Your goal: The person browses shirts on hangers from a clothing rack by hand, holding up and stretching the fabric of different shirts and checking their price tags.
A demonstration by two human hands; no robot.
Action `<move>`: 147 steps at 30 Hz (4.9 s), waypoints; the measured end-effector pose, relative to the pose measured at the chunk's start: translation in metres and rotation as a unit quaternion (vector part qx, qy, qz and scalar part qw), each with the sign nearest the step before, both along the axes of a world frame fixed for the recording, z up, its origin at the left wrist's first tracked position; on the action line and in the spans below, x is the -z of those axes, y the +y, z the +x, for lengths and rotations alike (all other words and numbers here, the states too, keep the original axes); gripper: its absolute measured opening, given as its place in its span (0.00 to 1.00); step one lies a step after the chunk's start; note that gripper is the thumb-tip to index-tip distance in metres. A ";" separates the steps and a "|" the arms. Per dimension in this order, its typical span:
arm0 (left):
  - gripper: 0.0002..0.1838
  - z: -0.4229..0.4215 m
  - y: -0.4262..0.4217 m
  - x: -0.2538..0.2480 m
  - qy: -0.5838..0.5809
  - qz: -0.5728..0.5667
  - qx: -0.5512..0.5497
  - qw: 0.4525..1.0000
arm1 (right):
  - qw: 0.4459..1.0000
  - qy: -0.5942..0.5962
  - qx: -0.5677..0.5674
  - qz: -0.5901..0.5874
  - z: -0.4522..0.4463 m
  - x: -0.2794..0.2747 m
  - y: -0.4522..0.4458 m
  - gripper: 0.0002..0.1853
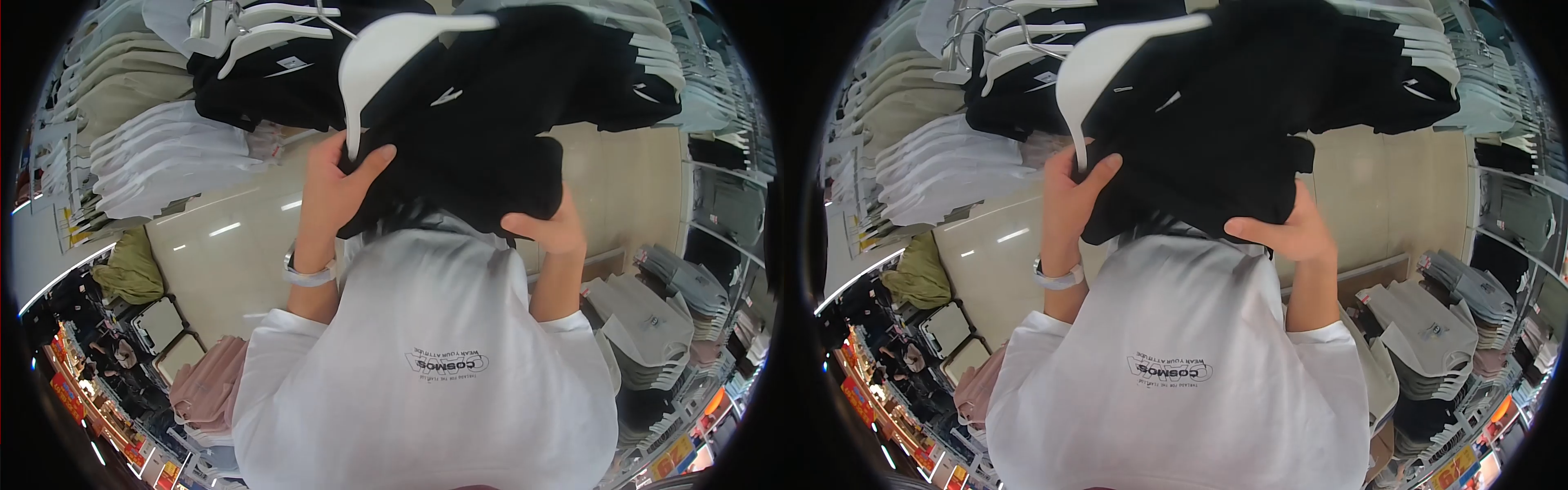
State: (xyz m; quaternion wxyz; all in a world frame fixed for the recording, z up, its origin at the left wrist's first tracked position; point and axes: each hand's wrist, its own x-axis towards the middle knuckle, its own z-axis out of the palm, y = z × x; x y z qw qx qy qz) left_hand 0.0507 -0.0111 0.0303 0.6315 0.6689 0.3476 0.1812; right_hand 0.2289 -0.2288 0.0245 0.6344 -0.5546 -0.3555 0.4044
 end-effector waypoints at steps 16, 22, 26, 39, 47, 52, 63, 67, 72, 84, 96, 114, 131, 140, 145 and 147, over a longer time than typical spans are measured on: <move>0.12 -0.041 0.057 -0.006 0.035 0.224 0.155 0.961 | 0.879 -0.402 0.224 -0.122 0.037 0.000 0.041 0.30; 0.10 -0.054 0.085 -0.012 0.019 0.264 0.151 0.952 | 0.928 -0.328 0.008 -0.178 0.039 0.013 0.071 0.15; 0.10 -0.061 0.112 -0.005 -0.016 0.327 0.092 0.941 | 0.928 -0.350 0.044 -0.122 0.031 0.014 0.097 0.10; 0.11 -0.071 0.164 0.036 -0.029 0.341 -0.038 0.939 | 0.935 -0.298 0.055 -0.184 0.017 0.025 0.167 0.08; 0.14 -0.078 0.190 0.046 -0.060 0.358 0.005 0.932 | 0.932 -0.281 0.161 -0.163 0.012 0.059 0.169 0.10; 0.14 -0.100 0.207 0.057 -0.014 0.394 0.005 0.919 | 0.936 -0.214 0.183 -0.211 0.005 0.075 0.153 0.11; 0.15 -0.131 0.202 0.083 0.076 0.343 -0.125 0.928 | 0.932 -0.225 0.158 -0.234 0.013 0.093 0.130 0.12; 0.16 -0.119 0.196 0.071 0.049 0.361 -0.137 0.921 | 0.919 -0.286 0.187 -0.195 0.007 0.085 0.138 0.13; 0.18 -0.089 0.179 0.039 0.011 0.384 -0.065 0.921 | 0.937 -0.257 0.146 -0.184 0.021 0.058 0.141 0.11; 0.28 -0.031 0.133 0.017 -0.020 0.347 -0.073 0.935 | 0.932 -0.358 0.047 -0.025 0.029 0.006 0.232 0.13; 0.05 0.006 0.104 0.010 -0.042 0.327 -0.236 0.914 | 0.928 -0.360 -0.095 0.028 0.032 0.034 0.259 0.14; 0.13 -0.003 0.100 0.010 -0.034 0.385 -0.168 0.907 | 0.921 -0.370 0.111 -0.052 0.083 -0.022 0.150 0.12; 0.35 -0.032 0.068 0.022 -0.051 0.439 -0.073 0.894 | 0.748 -0.427 0.347 -0.372 -0.044 -0.067 -0.083 0.12; 0.21 -0.019 -0.006 0.013 -0.131 0.361 0.143 0.912 | 0.837 -0.375 0.229 -0.327 -0.022 -0.091 -0.108 0.13; 0.20 0.003 -0.033 -0.009 -0.138 0.355 0.196 0.903 | 0.878 -0.417 0.112 -0.207 0.015 -0.103 -0.079 0.15; 0.18 0.013 -0.042 -0.011 -0.165 0.394 0.146 0.893 | 0.888 -0.426 0.084 -0.154 0.027 -0.103 -0.061 0.15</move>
